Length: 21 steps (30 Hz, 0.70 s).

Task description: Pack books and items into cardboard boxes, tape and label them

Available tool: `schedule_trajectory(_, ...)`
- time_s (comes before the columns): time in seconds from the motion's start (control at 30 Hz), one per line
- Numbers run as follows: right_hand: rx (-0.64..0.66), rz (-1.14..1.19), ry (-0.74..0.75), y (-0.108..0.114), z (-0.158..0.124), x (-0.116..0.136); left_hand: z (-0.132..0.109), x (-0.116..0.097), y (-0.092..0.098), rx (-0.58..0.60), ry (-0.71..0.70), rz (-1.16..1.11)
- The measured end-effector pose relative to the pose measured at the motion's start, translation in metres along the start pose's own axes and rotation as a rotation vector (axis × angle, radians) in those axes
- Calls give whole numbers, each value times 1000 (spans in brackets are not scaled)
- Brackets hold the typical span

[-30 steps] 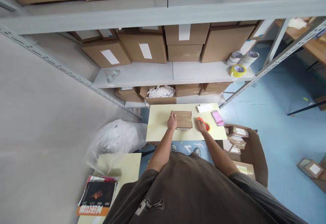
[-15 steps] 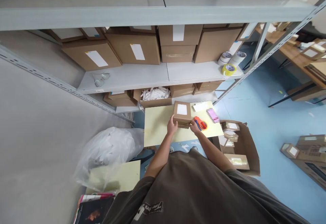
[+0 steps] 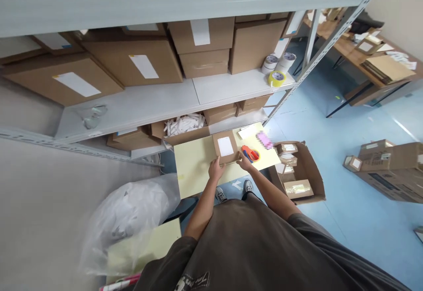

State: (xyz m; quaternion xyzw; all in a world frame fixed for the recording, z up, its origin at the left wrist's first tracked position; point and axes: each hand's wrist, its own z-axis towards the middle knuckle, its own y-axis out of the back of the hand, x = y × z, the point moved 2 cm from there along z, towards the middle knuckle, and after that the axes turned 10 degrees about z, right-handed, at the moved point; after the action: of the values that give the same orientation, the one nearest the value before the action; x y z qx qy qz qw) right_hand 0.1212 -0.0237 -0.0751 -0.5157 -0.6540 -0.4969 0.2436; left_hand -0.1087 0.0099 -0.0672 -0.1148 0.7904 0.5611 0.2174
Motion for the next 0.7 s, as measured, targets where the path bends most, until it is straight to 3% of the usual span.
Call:
schedule_trajectory(0.13,-40,-77,44,32,8,-1,9,-23,4,-133,-10,29)
schedule_trajectory(0.23,-101,-133,82,67,24,-4,33,-65,3,-174,-139,-3)
schedule_trajectory(0.37,-112,-162,96,113,61,-10,85,-133,-13,-62,-279,-49)
schedule_trajectory(0.47,-87,-175,150,139,95,-16,126,-172,-35,31,-286,-51)
schedule_trajectory(0.57,-44,-197,172,153,127,-25,158,-190,-61,82,-224,-51)
schedule_trajectory(0.7,25,-238,158,159,164,-43,187,-192,-91,88,-104,-96)
